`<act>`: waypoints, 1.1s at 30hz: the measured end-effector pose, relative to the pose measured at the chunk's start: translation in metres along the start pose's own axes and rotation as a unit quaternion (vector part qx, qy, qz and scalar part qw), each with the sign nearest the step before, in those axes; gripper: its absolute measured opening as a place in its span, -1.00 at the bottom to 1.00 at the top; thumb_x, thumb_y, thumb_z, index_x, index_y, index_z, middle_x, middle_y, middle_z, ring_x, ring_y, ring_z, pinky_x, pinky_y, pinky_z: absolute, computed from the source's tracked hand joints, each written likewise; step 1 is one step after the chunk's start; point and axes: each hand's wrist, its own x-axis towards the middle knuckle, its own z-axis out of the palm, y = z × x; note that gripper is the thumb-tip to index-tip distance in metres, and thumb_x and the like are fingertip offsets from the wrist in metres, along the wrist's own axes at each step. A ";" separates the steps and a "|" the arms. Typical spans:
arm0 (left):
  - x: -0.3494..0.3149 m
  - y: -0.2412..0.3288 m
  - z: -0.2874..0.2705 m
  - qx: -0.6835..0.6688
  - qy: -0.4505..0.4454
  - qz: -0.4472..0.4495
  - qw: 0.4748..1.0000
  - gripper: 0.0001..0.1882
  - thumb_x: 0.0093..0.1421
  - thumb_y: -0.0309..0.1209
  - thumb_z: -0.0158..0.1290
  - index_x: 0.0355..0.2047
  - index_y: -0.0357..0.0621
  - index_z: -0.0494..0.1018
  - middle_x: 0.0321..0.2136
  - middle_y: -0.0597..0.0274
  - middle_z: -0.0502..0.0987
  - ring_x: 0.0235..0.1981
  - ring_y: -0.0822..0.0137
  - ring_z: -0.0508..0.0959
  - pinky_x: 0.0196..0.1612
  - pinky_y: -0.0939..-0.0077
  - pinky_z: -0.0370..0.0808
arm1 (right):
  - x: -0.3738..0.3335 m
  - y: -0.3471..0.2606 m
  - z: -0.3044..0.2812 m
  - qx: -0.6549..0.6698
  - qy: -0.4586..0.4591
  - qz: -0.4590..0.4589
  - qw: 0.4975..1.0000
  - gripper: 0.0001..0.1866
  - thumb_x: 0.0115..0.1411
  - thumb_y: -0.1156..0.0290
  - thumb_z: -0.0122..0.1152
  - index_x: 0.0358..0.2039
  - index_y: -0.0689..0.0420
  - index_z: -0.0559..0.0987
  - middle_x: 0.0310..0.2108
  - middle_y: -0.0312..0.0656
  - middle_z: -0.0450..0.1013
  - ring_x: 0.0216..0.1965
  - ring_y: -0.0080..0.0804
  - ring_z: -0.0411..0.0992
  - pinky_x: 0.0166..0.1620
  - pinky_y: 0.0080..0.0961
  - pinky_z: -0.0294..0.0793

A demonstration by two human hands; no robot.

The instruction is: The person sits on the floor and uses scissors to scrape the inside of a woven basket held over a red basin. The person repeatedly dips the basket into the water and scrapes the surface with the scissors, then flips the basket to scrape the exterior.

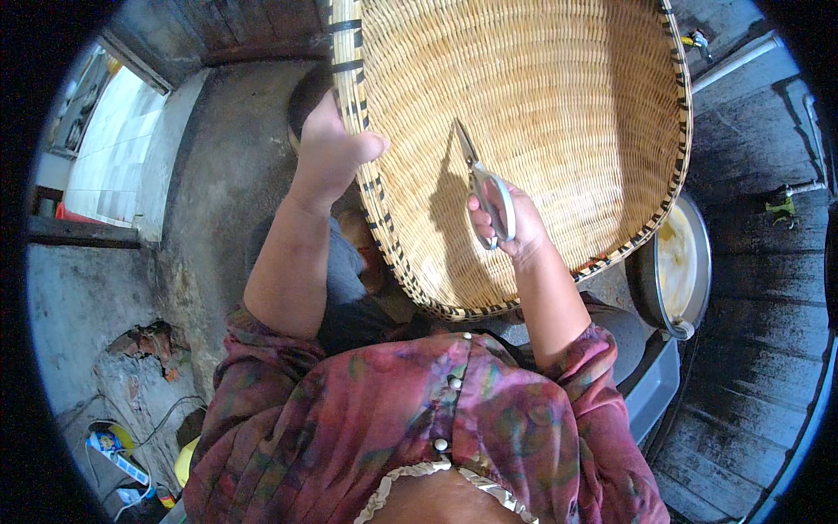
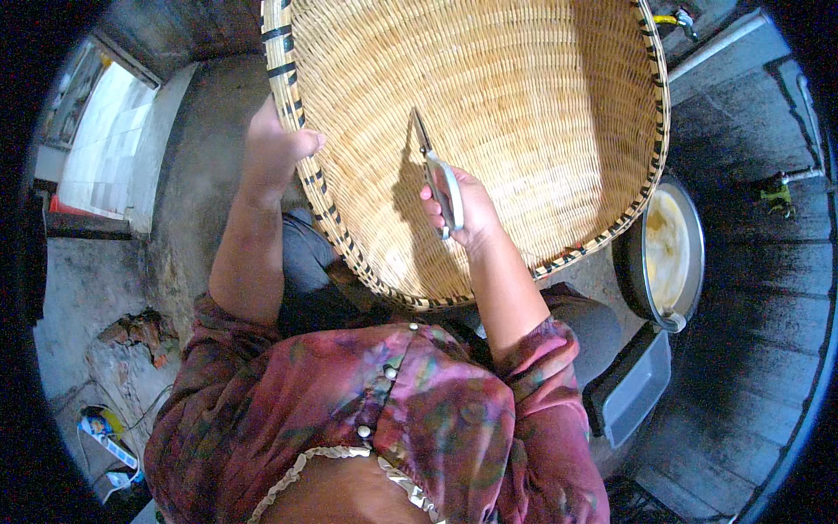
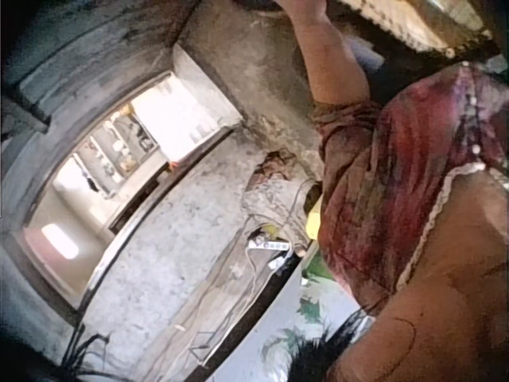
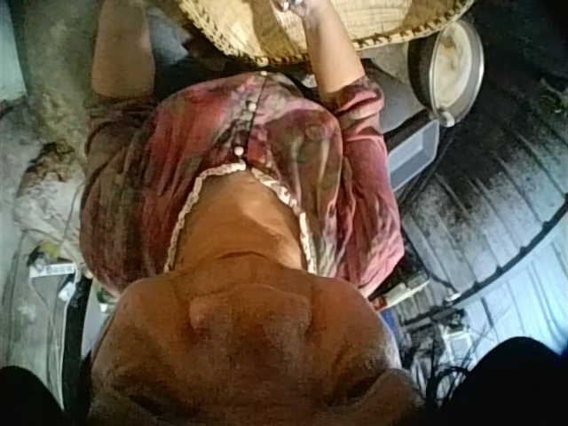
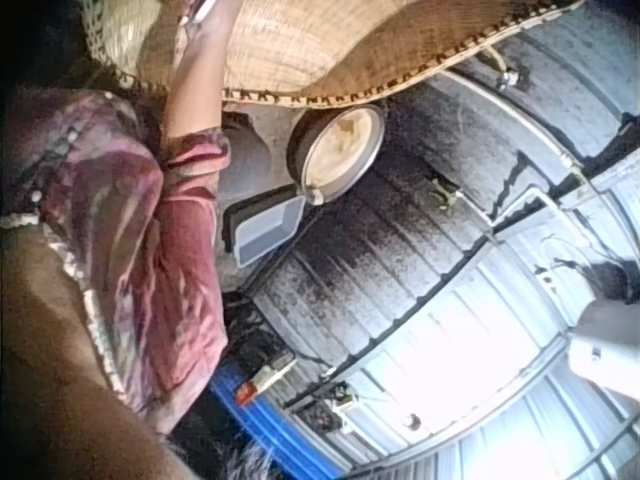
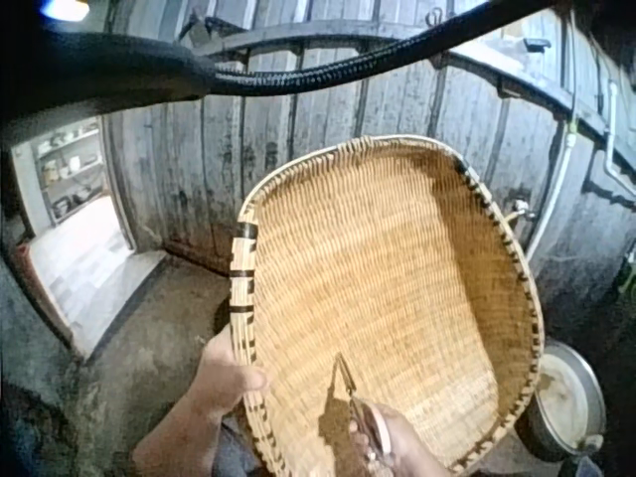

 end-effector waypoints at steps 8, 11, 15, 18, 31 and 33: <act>0.000 -0.006 -0.003 0.001 0.003 0.011 1.000 -0.48 -0.22 -0.63 0.01 -0.13 -0.39 0.29 -0.29 0.18 0.46 -0.30 0.40 0.47 -0.18 0.56 0.41 | -0.014 0.006 -0.006 -0.010 0.083 0.026 0.996 -0.93 0.19 0.42 -0.11 -0.32 0.10 0.32 -0.60 -0.12 0.36 -0.74 -0.46 0.26 -0.77 -0.59 0.20; 0.000 -0.001 -0.001 -0.027 -0.002 -0.002 1.000 -0.48 -0.23 -0.64 0.00 -0.13 -0.40 0.29 -0.29 0.17 0.46 -0.30 0.40 0.47 -0.18 0.56 0.40 | -0.002 -0.006 0.004 -0.019 0.002 -0.025 0.999 -0.93 0.19 0.42 -0.11 -0.33 0.12 0.31 -0.60 -0.13 0.36 -0.74 -0.47 0.26 -0.77 -0.59 0.21; 0.002 0.001 0.001 -0.015 -0.001 -0.004 1.000 -0.48 -0.23 -0.65 0.00 -0.14 -0.41 0.29 -0.29 0.16 0.46 -0.30 0.39 0.47 -0.18 0.57 0.41 | 0.005 -0.009 -0.004 0.002 0.007 -0.010 1.000 -0.93 0.18 0.43 -0.11 -0.34 0.13 0.31 -0.58 -0.12 0.36 -0.72 -0.47 0.26 -0.76 -0.60 0.22; 0.002 -0.002 0.000 -0.020 -0.007 0.008 1.000 -0.48 -0.23 -0.64 0.00 -0.14 -0.42 0.29 -0.28 0.15 0.45 -0.30 0.38 0.47 -0.17 0.56 0.41 | -0.004 0.000 -0.016 0.000 0.063 0.011 0.998 -0.94 0.18 0.43 -0.13 -0.34 0.11 0.30 -0.58 -0.12 0.35 -0.72 -0.46 0.26 -0.76 -0.61 0.21; 0.000 -0.001 0.001 -0.005 0.008 0.015 1.000 -0.44 -0.23 -0.62 0.00 -0.10 -0.41 0.26 -0.27 0.13 0.46 -0.29 0.35 0.49 -0.17 0.55 0.44 | -0.013 0.013 -0.039 -0.004 0.112 0.035 0.993 -0.92 0.18 0.42 -0.05 -0.31 0.11 0.33 -0.59 -0.10 0.37 -0.75 -0.43 0.26 -0.79 -0.60 0.20; -0.002 -0.001 0.000 -0.015 0.010 -0.008 1.000 -0.40 -0.26 -0.62 -0.02 -0.07 -0.44 0.26 -0.23 0.12 0.45 -0.23 0.33 0.48 -0.11 0.54 0.39 | -0.013 0.013 -0.041 0.006 0.097 0.018 0.995 -0.92 0.18 0.40 -0.05 -0.32 0.10 0.33 -0.58 -0.10 0.37 -0.74 -0.43 0.27 -0.79 -0.59 0.20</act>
